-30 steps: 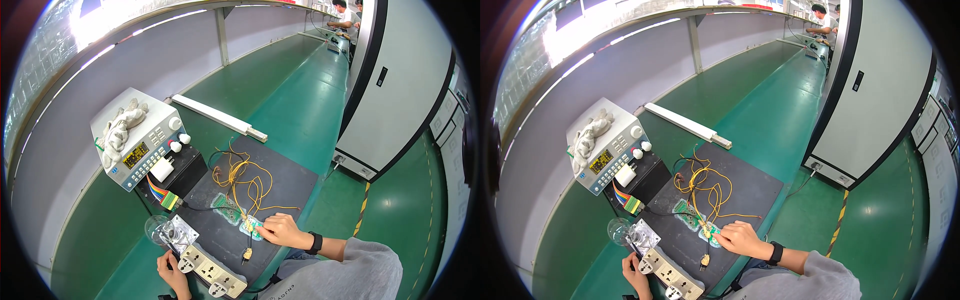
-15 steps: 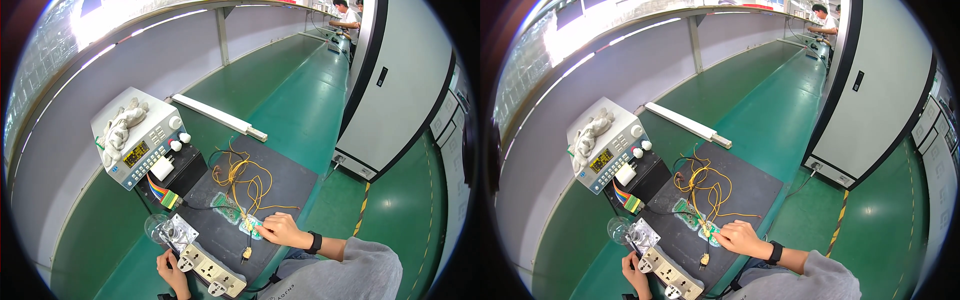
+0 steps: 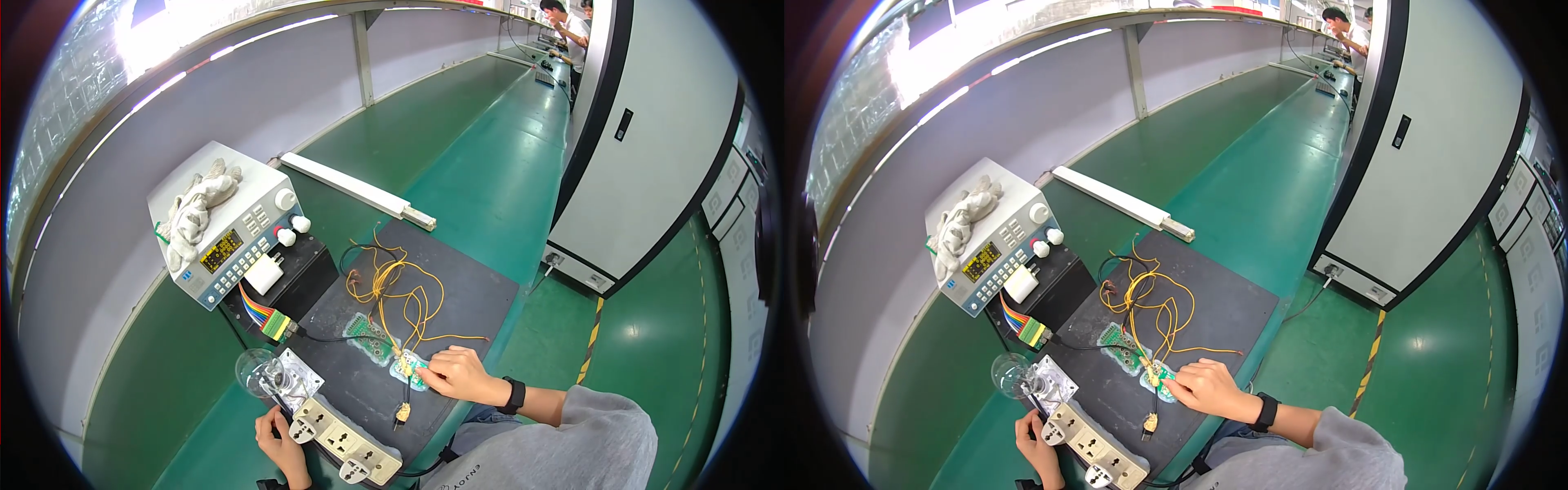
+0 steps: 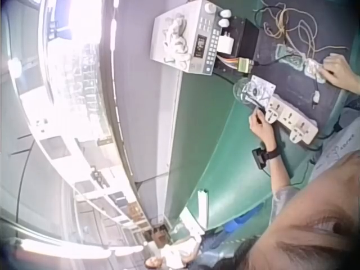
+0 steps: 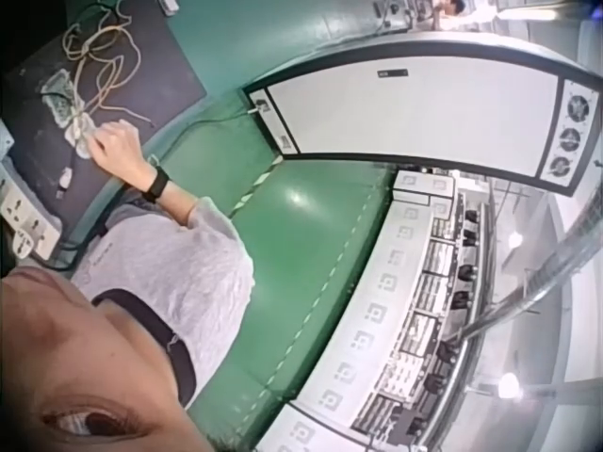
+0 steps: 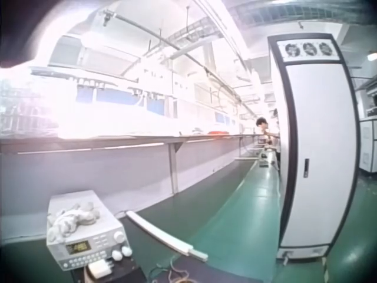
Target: The person touches a circuit board with a probe, picks up a long white panel, and then connects a USB cable to the board. They continue to touch the circuit board with the probe while holding the USB cable.
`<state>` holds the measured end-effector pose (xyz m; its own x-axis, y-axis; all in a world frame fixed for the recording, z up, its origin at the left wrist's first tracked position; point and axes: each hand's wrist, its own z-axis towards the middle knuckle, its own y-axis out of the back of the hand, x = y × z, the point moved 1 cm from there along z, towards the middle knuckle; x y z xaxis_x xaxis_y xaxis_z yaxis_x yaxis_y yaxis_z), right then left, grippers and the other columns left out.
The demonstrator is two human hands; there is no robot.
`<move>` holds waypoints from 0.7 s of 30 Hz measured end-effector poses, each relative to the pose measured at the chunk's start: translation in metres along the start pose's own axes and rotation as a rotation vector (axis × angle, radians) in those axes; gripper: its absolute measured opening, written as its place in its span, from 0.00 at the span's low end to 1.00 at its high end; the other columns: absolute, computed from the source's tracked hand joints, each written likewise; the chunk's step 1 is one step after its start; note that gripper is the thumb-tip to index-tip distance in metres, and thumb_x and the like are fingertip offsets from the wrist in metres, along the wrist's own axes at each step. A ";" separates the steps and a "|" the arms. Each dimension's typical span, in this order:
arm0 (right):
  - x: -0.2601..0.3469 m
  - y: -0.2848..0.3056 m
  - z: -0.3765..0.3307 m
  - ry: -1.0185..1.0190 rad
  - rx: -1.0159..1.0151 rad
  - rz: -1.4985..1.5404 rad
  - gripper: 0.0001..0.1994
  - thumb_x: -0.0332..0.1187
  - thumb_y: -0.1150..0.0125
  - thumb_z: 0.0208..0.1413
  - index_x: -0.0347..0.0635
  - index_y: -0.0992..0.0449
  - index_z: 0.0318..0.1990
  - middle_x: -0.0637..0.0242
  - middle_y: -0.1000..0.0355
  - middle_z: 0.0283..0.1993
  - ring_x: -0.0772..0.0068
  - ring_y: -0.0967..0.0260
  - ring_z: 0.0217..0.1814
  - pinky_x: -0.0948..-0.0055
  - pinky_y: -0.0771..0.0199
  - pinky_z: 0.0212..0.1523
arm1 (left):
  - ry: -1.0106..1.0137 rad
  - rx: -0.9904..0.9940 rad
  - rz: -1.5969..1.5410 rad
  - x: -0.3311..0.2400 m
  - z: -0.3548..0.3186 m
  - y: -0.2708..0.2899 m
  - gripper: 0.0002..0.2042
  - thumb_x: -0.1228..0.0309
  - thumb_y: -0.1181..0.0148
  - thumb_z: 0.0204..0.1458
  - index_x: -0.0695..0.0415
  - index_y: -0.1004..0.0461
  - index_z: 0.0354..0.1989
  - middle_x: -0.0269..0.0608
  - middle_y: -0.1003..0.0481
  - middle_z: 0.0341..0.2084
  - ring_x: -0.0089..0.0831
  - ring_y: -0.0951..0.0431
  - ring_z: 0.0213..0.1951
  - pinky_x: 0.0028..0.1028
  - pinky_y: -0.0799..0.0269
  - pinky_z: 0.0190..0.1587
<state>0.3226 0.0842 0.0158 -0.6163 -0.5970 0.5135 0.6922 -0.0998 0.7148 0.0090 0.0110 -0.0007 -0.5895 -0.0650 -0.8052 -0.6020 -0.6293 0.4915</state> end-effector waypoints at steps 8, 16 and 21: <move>0.002 0.000 0.002 0.015 -0.055 0.041 0.18 0.33 0.38 0.49 0.41 0.35 0.11 0.65 0.40 0.12 0.65 0.43 0.14 0.69 0.44 0.20 | -0.019 -0.004 -0.016 0.003 0.000 0.000 0.07 0.75 0.46 0.53 0.65 0.24 0.34 0.42 0.29 0.26 0.33 0.31 0.30 0.30 0.37 0.36; 0.002 0.000 0.002 0.019 -0.054 0.025 0.19 0.33 0.39 0.50 0.41 0.36 0.11 0.66 0.41 0.12 0.65 0.43 0.14 0.69 0.44 0.20 | -0.021 -0.007 0.001 0.003 0.001 0.000 0.07 0.75 0.46 0.53 0.65 0.24 0.34 0.42 0.29 0.26 0.33 0.30 0.30 0.29 0.37 0.35; 0.002 0.000 0.002 0.014 -0.048 0.027 0.19 0.33 0.39 0.50 0.41 0.36 0.11 0.66 0.41 0.12 0.65 0.42 0.14 0.69 0.43 0.20 | -0.022 -0.008 -0.002 0.005 0.000 0.000 0.07 0.75 0.46 0.53 0.64 0.24 0.34 0.41 0.29 0.26 0.32 0.31 0.30 0.29 0.37 0.35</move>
<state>0.3208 0.0845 0.0176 -0.5924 -0.6109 0.5252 0.7257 -0.1215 0.6772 0.0062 0.0109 -0.0046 -0.5997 -0.0468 -0.7989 -0.5990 -0.6357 0.4869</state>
